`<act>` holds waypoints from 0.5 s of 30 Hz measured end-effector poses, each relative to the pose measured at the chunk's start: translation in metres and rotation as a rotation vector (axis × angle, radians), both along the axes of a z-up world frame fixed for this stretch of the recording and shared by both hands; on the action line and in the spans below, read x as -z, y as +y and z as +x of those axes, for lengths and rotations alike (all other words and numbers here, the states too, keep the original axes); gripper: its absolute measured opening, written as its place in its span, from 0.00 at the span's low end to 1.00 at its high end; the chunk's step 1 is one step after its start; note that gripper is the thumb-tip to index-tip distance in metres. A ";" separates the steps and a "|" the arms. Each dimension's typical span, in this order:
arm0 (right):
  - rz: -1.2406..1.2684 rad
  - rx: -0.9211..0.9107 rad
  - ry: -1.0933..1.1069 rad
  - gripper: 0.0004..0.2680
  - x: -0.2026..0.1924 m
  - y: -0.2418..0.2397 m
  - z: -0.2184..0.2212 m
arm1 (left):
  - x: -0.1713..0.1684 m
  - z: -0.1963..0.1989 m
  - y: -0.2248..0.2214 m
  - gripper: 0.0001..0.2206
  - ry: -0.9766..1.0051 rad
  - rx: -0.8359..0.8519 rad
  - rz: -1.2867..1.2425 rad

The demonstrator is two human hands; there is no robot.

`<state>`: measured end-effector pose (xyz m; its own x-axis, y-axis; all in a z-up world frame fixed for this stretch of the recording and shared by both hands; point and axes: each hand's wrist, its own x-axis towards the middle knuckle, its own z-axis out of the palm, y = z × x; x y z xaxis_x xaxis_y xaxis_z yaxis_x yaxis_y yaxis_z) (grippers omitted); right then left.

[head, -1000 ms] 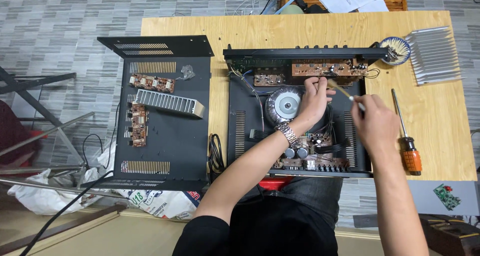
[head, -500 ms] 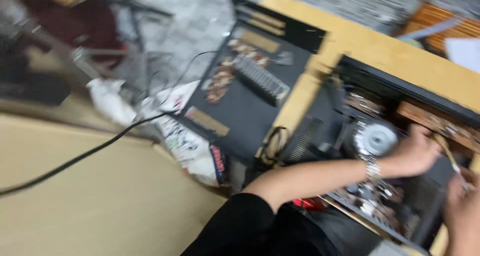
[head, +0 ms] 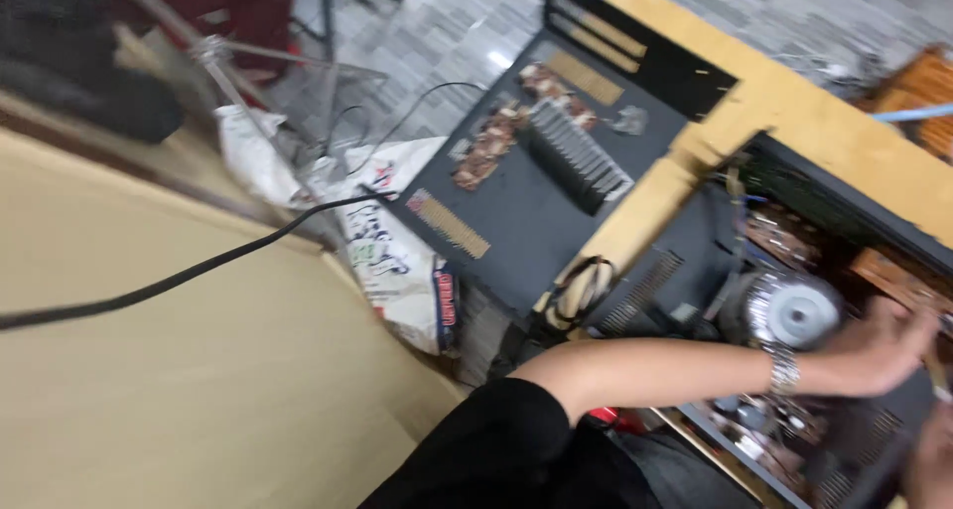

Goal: Repairing an electronic amplifier by adjusting internal components with a screwdriver

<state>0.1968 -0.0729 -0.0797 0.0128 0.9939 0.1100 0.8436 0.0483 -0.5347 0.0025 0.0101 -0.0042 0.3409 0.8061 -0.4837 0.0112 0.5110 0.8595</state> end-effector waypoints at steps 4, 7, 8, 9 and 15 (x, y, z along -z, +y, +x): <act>0.027 0.240 -0.327 0.09 -0.010 -0.018 0.001 | 0.014 0.008 -0.003 0.30 -0.015 -0.059 0.228; -0.002 0.403 -0.592 0.09 -0.038 -0.026 -0.012 | 0.019 0.011 -0.004 0.28 -0.030 -0.048 0.227; -0.023 0.420 -0.561 0.09 -0.049 -0.025 -0.020 | 0.017 0.008 -0.003 0.32 -0.036 -0.042 0.155; -0.018 0.448 -0.564 0.09 -0.057 -0.024 -0.026 | 0.009 0.007 -0.003 0.32 -0.044 -0.018 0.166; -0.042 0.299 -0.393 0.07 -0.103 -0.023 -0.070 | -0.004 -0.003 -0.008 0.33 0.007 0.057 0.158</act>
